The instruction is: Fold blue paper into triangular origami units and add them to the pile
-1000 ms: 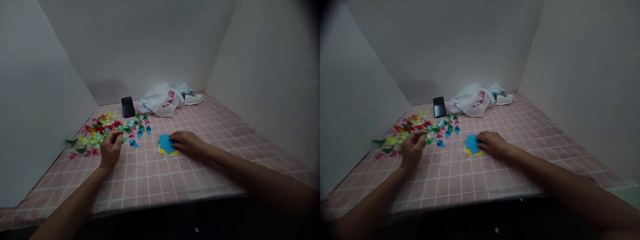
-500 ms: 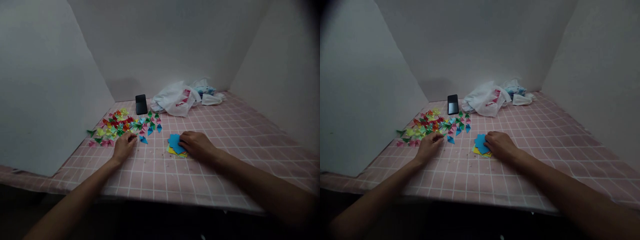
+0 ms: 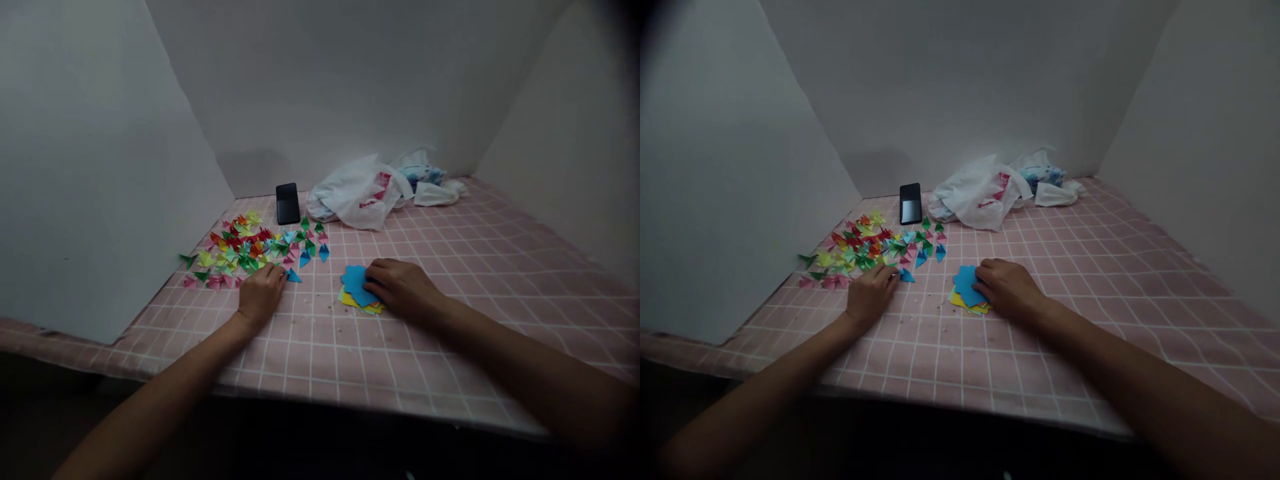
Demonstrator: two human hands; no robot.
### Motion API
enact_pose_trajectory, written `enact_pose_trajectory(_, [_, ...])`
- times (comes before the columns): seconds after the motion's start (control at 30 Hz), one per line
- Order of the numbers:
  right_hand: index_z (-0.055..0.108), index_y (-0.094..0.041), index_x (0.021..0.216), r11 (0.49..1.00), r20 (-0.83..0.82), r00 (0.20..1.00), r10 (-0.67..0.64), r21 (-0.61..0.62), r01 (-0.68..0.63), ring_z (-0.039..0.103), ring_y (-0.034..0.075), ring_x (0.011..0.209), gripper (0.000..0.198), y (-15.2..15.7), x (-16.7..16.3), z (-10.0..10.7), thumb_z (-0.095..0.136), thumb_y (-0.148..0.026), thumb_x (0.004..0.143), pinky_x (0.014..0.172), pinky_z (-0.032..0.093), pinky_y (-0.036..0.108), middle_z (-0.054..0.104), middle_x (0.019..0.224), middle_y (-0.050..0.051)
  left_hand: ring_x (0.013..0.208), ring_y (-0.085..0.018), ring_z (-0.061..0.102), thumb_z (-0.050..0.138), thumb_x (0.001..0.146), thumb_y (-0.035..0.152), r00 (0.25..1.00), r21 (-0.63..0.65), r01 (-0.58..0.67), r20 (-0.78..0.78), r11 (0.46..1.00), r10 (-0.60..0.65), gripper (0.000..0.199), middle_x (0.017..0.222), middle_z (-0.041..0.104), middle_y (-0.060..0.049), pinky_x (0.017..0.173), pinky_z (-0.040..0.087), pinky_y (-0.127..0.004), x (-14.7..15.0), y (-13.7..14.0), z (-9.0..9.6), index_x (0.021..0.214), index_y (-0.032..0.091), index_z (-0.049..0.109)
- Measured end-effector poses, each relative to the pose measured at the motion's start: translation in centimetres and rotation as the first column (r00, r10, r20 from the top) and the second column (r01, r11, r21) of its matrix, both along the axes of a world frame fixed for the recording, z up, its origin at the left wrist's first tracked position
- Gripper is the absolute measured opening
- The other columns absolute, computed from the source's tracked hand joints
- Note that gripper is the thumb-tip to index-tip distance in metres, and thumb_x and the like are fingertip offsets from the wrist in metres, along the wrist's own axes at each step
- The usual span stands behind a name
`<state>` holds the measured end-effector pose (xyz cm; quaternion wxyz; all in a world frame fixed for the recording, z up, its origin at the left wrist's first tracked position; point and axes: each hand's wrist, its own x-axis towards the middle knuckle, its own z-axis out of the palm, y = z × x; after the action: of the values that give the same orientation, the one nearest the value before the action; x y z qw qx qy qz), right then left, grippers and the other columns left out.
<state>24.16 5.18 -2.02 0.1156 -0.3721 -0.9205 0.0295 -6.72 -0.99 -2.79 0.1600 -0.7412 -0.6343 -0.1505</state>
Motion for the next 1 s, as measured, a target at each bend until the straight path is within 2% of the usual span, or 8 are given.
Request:
enact_pose_trajectory(0.1, [0.067,-0.016,0.089,1.000,0.011,1.000,-0.007,-0.003,0.007,0.063,0.022,0.082,0.018,0.0,0.0,0.0,0.055,-0.026,0.098,0.068,0.040,0.031,0.068,0.094,0.011,0.085,-0.024,0.068,0.052,0.100,0.023,1.000,-0.020,0.013,-0.018,1.000,-0.013,0.019,0.093,0.072,-0.010,0.069,0.043,-0.032,0.2,0.1,0.1,0.092,0.018,0.069])
enact_pose_trajectory(0.3, [0.067,-0.015,0.090,1.000,0.028,1.000,-0.013,-0.012,0.014,0.064,0.023,0.084,0.018,-0.1,0.0,0.1,0.056,-0.026,0.098,0.070,0.042,0.031,0.068,0.095,0.011,0.084,-0.023,0.067,0.053,0.099,0.022,0.999,-0.034,0.022,0.041,0.999,-0.020,0.018,0.092,0.072,-0.009,0.068,0.041,-0.030,0.1,0.2,-0.1,0.091,0.018,0.068])
enact_pose_trajectory(0.57, [0.067,-0.015,0.091,1.000,0.022,1.000,-0.003,-0.010,0.003,0.065,0.024,0.086,0.016,0.0,0.0,-0.1,0.057,-0.026,0.098,0.072,0.044,0.032,0.069,0.097,0.011,0.087,-0.024,0.068,0.058,0.096,0.021,0.984,-0.044,0.029,0.178,0.999,-0.021,0.011,0.096,0.073,-0.010,0.071,0.045,-0.031,0.0,0.2,-0.2,0.095,0.018,0.068])
enact_pose_trajectory(0.77, [0.067,-0.016,0.090,1.000,0.023,1.000,0.001,-0.004,-0.001,0.064,0.023,0.084,0.015,0.0,0.0,0.0,0.057,-0.025,0.097,0.072,0.045,0.032,0.068,0.096,0.011,0.080,-0.023,0.070,0.062,0.089,0.019,0.952,-0.063,-0.001,0.304,0.998,0.020,0.013,0.087,0.074,-0.006,0.071,0.049,-0.031,-0.4,0.6,-0.4,0.100,0.020,0.069])
enact_pose_trajectory(0.9, [0.068,-0.016,0.091,0.999,-0.010,1.000,0.018,-0.027,-0.018,0.065,0.024,0.086,0.017,0.1,0.2,-0.1,0.055,-0.025,0.097,0.074,0.047,0.034,0.069,0.096,0.012,0.086,-0.024,0.070,0.062,0.086,0.017,0.936,-0.086,0.026,0.351,0.996,0.006,0.012,0.096,0.076,-0.007,0.074,0.050,-0.032,-0.4,1.3,-0.5,0.092,0.021,0.072])
enact_pose_trajectory(1.0, [0.069,-0.016,0.095,0.997,-0.134,0.991,-0.003,-0.072,-0.007,0.067,0.025,0.089,0.019,0.1,0.4,0.2,0.053,-0.024,0.097,0.081,0.050,0.036,0.071,0.099,0.013,0.084,-0.024,0.070,0.061,0.083,0.012,0.922,-0.097,0.065,0.387,0.993,-0.023,0.014,0.094,0.076,-0.008,0.074,0.051,-0.033,-0.3,1.8,-0.1,0.087,0.019,0.073])
